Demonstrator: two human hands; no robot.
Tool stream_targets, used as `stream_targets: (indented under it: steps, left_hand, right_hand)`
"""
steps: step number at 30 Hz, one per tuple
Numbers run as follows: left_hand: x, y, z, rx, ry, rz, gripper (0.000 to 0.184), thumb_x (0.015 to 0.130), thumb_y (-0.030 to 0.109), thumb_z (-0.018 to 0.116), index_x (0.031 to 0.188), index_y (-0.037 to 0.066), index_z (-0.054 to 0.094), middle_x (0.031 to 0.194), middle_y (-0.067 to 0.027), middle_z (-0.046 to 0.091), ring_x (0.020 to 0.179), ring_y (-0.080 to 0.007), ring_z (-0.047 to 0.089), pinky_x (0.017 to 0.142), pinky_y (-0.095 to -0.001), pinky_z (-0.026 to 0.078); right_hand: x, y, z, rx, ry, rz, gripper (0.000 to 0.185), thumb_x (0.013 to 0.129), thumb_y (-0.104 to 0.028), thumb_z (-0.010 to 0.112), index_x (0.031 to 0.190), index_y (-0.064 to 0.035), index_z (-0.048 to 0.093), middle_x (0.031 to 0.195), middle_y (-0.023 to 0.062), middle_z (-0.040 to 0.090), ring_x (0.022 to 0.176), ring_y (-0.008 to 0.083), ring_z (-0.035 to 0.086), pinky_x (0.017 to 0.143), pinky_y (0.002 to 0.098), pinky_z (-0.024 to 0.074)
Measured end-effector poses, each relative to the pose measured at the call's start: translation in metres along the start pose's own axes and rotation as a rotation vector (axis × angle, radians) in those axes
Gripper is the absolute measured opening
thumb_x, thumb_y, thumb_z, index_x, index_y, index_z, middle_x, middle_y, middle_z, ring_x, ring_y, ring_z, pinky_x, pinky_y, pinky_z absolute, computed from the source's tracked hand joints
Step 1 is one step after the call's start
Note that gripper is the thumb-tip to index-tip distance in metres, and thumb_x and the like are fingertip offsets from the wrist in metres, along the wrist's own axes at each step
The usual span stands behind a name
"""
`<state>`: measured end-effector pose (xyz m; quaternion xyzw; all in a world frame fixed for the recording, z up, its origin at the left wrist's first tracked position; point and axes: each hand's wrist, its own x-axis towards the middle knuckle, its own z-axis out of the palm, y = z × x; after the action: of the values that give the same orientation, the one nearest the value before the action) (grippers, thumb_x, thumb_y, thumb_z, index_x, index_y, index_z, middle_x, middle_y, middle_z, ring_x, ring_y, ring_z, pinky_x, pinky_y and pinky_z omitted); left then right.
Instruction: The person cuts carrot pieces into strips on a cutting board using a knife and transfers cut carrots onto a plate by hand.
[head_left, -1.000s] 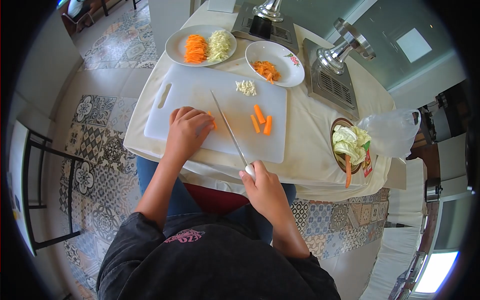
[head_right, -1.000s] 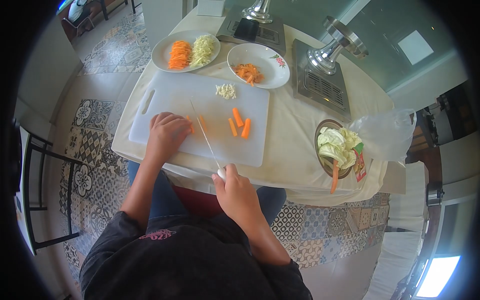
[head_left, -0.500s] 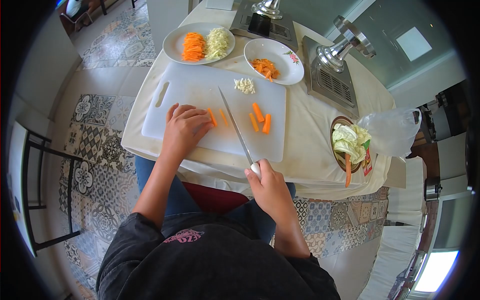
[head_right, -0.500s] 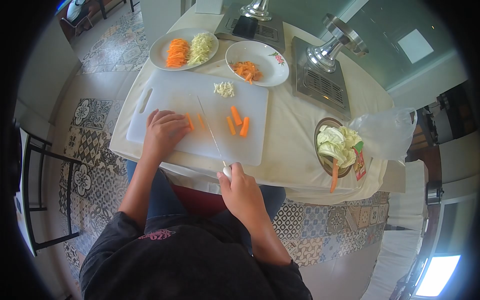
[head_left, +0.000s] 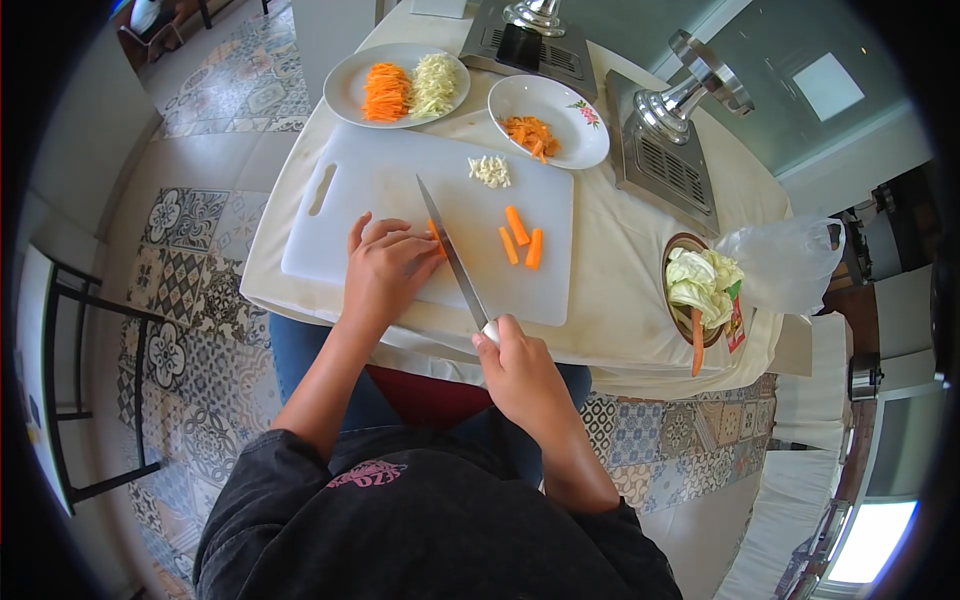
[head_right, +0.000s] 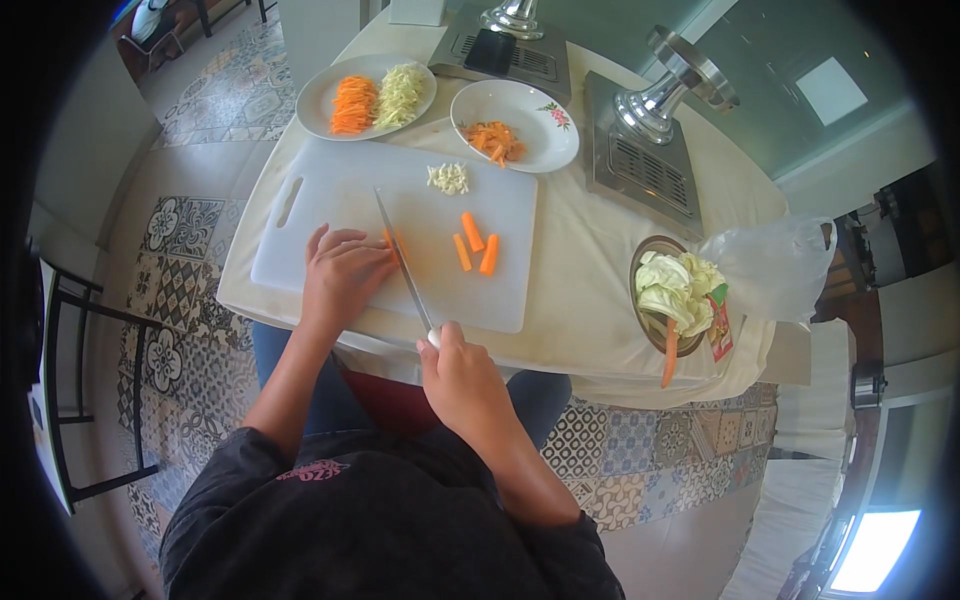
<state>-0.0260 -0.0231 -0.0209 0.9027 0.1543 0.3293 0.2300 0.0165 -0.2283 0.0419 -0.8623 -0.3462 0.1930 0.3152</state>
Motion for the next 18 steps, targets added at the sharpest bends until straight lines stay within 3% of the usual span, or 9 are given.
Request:
stream_targets:
  steps: [10, 18]
  left_hand:
    - [0.0, 0.003, 0.001, 0.013, 0.031, -0.006, 0.013, 0.078, 0.018, 0.079, 0.091, 0.016, 0.078, 0.096, 0.0029, 0.075, 0.103, -0.0195, 0.064, 0.11, -0.0492, 0.031]
    - [0.001, 0.004, 0.001, 0.018, 0.039, -0.013, 0.013, 0.077, 0.02, 0.08, 0.089, 0.017, 0.079, 0.093, 0.0038, 0.075, 0.097, -0.018, 0.063, 0.109, -0.0482, 0.031]
  right_hand:
    - [0.001, -0.006, 0.001, -0.081, -0.003, -0.01, 0.026, 0.098, -0.021, 0.053, 0.091, 0.0044, 0.048, 0.07, 0.0298, 0.062, 0.07, 0.0493, 0.063, 0.062, 0.055, 0.0498]
    - [-0.001, -0.018, -0.003, -0.093, -0.071, 0.067, 0.027, 0.099, -0.017, 0.052, 0.09, 0.0068, 0.045, 0.068, 0.0321, 0.059, 0.07, 0.051, 0.06, 0.062, 0.0546, 0.0458]
